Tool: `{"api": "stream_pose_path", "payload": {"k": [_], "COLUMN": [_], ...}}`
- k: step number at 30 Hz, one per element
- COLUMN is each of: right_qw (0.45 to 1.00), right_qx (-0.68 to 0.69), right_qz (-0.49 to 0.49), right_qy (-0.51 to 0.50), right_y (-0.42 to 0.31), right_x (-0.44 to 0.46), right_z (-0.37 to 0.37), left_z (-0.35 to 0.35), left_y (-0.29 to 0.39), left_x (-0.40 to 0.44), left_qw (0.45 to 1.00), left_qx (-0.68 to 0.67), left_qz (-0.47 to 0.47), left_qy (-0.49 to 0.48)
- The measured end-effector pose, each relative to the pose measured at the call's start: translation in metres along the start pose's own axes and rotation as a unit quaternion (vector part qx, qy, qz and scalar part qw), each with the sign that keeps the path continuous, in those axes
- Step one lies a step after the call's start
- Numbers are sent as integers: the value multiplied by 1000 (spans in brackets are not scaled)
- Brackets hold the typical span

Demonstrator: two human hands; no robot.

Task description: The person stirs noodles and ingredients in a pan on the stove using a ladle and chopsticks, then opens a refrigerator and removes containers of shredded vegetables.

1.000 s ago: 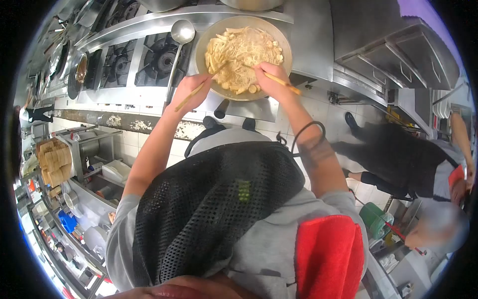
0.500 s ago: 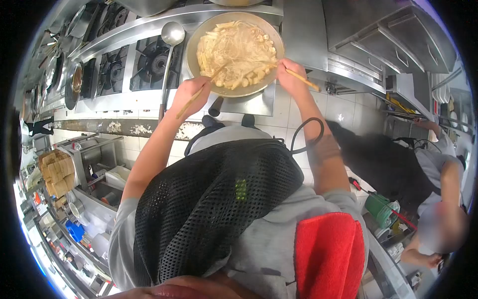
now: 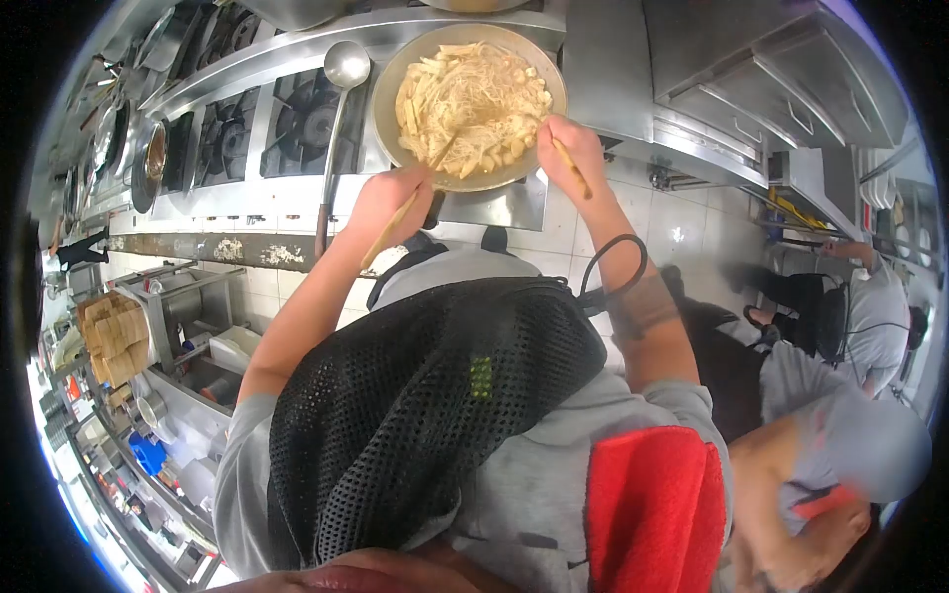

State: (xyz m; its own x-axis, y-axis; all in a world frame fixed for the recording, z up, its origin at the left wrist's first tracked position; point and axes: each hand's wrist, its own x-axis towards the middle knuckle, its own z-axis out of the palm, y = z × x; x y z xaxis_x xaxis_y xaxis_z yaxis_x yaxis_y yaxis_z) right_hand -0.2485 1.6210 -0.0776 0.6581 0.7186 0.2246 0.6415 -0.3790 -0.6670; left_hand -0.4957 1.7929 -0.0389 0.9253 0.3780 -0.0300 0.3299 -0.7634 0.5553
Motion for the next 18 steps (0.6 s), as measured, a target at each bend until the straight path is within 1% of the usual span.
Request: {"api": "stream_pose_path", "payload": {"k": [1,3,4,6,7,8,9,10,11,13,14,15,16,17,18], "right_qw": [1000,987,987,976,990,990,996,997,997,992,992,988,981,981,976], "right_qx": [1,155,155,189,123,124,59,-8,-8,36,35,67,99,99,177], "right_qz": [1,37,35,64,14,13,21,28,26,101,99,121,146,149,110], "right_qy": [-3,-34,-33,-83,-73,-73,-69,-66,-68,-72,-74,-76,-78,-79,-59], "right_y": [-10,-36,-39,-27,-7,3,12,19,25,17,7,-22,-42,-47,-46], "right_x": [2,6,10,27,30,28,27,28,27,20,21,22,20,19,26], "right_z": [0,13,26,61,71,63,54,46,38,18,10,0,0,16,38], "left_z": [-5,-9,-6,2,10,20,22,16,12,9,7,5,6,7,10], "left_y": [7,21,21,10,-6,-29,-44,-46,-47,-36,-28,-20,-11,0,8], "left_x": [-3,-3,2,22,27,28,28,25,18,4,1,1,4,8,15], "left_qw": [1000,994,994,992,992,997,998,998,997,997,996,993,994,993,991], "left_qx": [0,-77,-76,-40,-38,-7,24,25,19,10,-10,-29,-30,-53,-75], "left_qz": [-3,47,48,75,75,29,-18,-20,-15,-13,9,30,29,44,61], "left_qy": [-1,54,55,95,97,75,54,58,70,78,93,107,104,96,90]}}
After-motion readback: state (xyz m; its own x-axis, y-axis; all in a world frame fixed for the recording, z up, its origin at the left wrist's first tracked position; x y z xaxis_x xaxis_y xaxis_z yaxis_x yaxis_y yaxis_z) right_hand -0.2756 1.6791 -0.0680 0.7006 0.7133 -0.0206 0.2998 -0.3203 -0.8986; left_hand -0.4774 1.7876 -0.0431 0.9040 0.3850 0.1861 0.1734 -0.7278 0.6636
